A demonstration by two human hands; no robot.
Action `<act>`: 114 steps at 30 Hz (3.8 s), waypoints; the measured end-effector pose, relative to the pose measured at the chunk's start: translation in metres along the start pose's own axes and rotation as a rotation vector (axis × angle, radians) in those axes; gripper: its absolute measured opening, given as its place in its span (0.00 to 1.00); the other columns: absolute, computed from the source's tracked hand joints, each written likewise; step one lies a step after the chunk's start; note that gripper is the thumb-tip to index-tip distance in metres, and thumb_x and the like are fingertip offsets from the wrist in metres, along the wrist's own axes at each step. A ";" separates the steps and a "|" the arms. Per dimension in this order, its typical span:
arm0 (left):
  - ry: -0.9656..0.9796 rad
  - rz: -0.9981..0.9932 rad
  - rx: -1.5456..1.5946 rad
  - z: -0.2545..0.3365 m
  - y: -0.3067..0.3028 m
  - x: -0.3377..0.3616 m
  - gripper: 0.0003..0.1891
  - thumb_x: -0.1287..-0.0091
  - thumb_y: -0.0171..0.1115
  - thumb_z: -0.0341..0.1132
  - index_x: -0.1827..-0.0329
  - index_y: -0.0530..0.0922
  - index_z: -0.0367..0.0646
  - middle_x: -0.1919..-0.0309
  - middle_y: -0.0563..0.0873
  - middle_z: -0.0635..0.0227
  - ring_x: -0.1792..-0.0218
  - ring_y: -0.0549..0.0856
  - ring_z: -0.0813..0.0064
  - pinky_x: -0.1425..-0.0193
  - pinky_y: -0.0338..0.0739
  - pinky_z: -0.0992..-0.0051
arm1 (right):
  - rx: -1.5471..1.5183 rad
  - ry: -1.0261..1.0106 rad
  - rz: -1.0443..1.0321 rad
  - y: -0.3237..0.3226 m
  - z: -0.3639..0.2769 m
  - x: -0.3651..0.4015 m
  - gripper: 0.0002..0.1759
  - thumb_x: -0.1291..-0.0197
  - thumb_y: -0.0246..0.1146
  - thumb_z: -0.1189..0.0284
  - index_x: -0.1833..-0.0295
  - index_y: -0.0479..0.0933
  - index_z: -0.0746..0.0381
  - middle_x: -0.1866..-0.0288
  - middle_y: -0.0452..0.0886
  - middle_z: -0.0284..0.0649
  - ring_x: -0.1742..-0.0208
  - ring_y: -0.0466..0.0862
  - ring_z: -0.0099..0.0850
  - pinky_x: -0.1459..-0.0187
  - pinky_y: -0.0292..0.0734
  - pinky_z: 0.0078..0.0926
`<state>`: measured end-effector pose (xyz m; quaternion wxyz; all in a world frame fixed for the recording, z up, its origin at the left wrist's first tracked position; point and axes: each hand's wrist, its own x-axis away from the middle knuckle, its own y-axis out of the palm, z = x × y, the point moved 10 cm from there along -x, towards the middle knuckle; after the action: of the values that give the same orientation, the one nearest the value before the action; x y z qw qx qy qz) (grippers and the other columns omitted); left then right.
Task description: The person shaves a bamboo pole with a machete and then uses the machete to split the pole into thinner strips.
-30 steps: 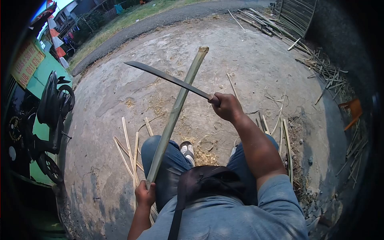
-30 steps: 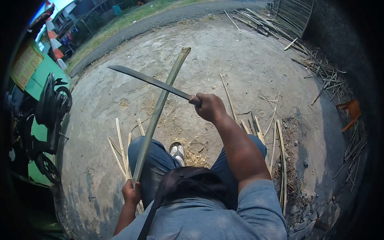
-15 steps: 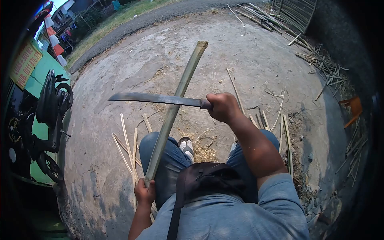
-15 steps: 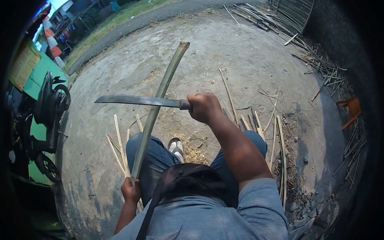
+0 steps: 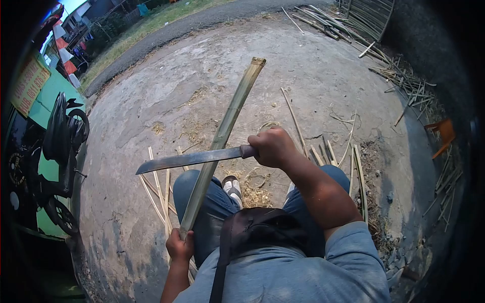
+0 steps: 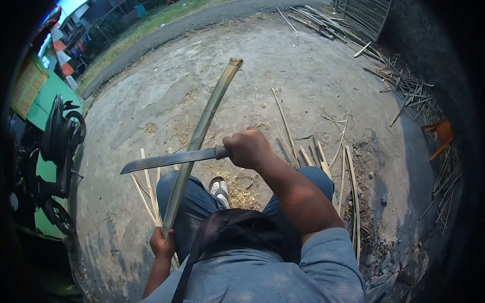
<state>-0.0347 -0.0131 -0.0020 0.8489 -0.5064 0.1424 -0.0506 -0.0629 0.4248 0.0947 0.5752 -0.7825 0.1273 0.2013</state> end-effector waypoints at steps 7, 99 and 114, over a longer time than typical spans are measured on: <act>-0.008 0.021 -0.019 -0.001 -0.003 0.003 0.41 0.33 0.58 0.79 0.68 0.73 0.40 0.76 0.81 0.46 0.69 0.84 0.35 0.66 0.76 0.47 | -0.154 0.384 0.170 -0.007 0.087 -0.010 0.08 0.34 0.66 0.65 0.64 0.83 0.56 0.68 0.87 0.49 0.64 0.88 0.55 0.63 0.83 0.51; 0.025 0.072 -0.243 0.009 -0.030 -0.007 0.43 0.35 0.56 0.81 0.68 0.76 0.41 0.76 0.85 0.47 0.70 0.87 0.37 0.67 0.80 0.46 | 0.064 0.125 -0.061 0.047 0.027 -0.002 0.07 0.37 0.64 0.64 0.66 0.83 0.53 0.70 0.88 0.45 0.63 0.90 0.49 0.60 0.85 0.52; 0.044 0.091 -0.148 0.019 -0.045 0.008 0.41 0.34 0.60 0.78 0.68 0.77 0.40 0.75 0.85 0.44 0.68 0.87 0.35 0.65 0.80 0.45 | 0.021 0.037 -0.112 0.007 -0.031 0.016 0.06 0.40 0.66 0.64 0.63 0.85 0.53 0.68 0.89 0.44 0.63 0.91 0.47 0.60 0.85 0.49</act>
<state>-0.0193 -0.0205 0.0445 0.8072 -0.5597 0.1872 -0.0125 -0.0465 0.3938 0.0897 0.5914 -0.7859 0.0961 0.1532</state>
